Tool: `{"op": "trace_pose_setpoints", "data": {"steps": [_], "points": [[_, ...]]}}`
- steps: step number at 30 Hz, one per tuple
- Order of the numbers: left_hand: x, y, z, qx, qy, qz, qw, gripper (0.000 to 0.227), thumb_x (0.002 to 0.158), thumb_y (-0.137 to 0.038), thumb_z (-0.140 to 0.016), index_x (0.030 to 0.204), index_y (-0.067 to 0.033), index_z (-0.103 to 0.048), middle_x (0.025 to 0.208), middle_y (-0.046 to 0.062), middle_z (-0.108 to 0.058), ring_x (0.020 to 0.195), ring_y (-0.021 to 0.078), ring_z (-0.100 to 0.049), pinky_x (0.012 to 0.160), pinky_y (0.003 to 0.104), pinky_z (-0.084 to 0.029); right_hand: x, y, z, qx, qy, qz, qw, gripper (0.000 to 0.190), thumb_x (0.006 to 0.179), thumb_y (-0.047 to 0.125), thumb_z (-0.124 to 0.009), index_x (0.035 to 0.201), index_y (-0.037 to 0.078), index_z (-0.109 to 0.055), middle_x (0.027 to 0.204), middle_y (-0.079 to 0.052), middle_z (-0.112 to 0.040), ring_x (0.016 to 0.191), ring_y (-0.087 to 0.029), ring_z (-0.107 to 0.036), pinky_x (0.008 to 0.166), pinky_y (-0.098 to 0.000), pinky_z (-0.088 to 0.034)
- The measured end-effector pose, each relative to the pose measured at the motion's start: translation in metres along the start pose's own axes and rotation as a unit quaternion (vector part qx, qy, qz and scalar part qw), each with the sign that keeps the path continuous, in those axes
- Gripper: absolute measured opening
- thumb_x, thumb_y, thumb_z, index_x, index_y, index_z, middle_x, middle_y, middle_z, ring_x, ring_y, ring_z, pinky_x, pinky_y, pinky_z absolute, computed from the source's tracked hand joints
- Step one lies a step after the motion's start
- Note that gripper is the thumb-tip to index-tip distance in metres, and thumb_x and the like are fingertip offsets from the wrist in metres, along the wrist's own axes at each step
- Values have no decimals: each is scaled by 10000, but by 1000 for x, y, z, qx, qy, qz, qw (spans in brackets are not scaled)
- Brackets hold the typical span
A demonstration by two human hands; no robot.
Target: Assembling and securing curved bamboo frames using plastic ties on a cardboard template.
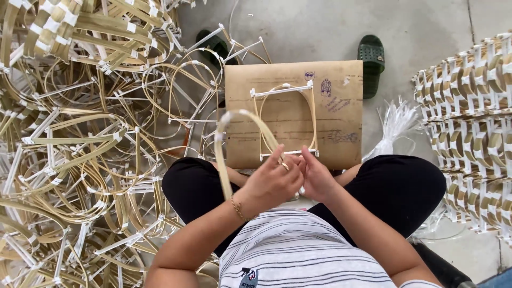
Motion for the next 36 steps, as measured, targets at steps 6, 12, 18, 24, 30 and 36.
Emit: {"op": "trace_pose_setpoints", "data": {"steps": [6, 12, 18, 24, 30, 36], "points": [[1, -1, 27, -11, -44, 24, 999, 349, 866, -168, -638, 1189, -49, -696, 1262, 92, -627, 1273, 272, -551, 1207, 502, -344, -1, 30, 11, -27, 60, 66, 996, 351, 1173, 255, -450, 1386, 2, -567, 1013, -68, -652, 908, -161, -631, 847, -337, -527], [-85, 118, -4, -268, -172, 423, 848, 764, 837, -289, -742, 1468, -17, -408, 1338, 157, -518, 1178, 267, -556, 960, 375, -489, -15, 60, 18, 23, 72, 143, 987, 302, 1171, 226, -430, 1391, 34, -510, 882, -29, -587, 771, -135, -561, 729, -325, -499], [-154, 105, -168, -618, -158, 602, 481, 487, 1084, -239, -652, 1527, -38, -637, 880, 65, -506, 710, 208, -423, 613, 373, -359, -8, 68, 35, -367, -162, 244, 883, 596, 1019, 138, -554, 1553, 67, -298, 1083, -26, -601, 826, -136, -602, 713, -316, -517], [-132, 130, -131, -444, -168, 541, 694, 478, 1071, -338, -601, 1455, -53, -601, 1023, 76, -687, 925, 185, -640, 854, 320, -519, -25, 84, 29, -603, -224, 204, 738, 725, 1022, 152, -527, 1639, 96, -150, 1366, -84, -620, 962, -157, -706, 831, -292, -570], [-99, 126, -181, -400, -125, 516, 747, 567, 1003, -231, -626, 1497, -21, -443, 1170, 243, -657, 1039, 364, -659, 897, 428, -513, 11, 100, 89, -614, -215, 228, 725, 690, 1055, 145, -500, 1647, 75, -153, 1545, -142, -490, 1275, -245, -557, 1041, -352, -474], [-105, 119, -266, -308, -78, 580, 750, 516, 966, -71, -564, 1478, -54, -499, 1202, 215, -614, 1089, 407, -606, 953, 488, -491, 49, 110, 135, -687, -257, 262, 628, 622, 1037, 152, -526, 1602, 49, -287, 1593, -223, -398, 1457, -364, -395, 1181, -420, -328]]}}
Point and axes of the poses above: each hand's wrist, its own x-axis towards the middle knuckle, its own z-axis out of the back of the hand, y = z × x, the point moved 9 cm from there along x, towards the middle knuckle
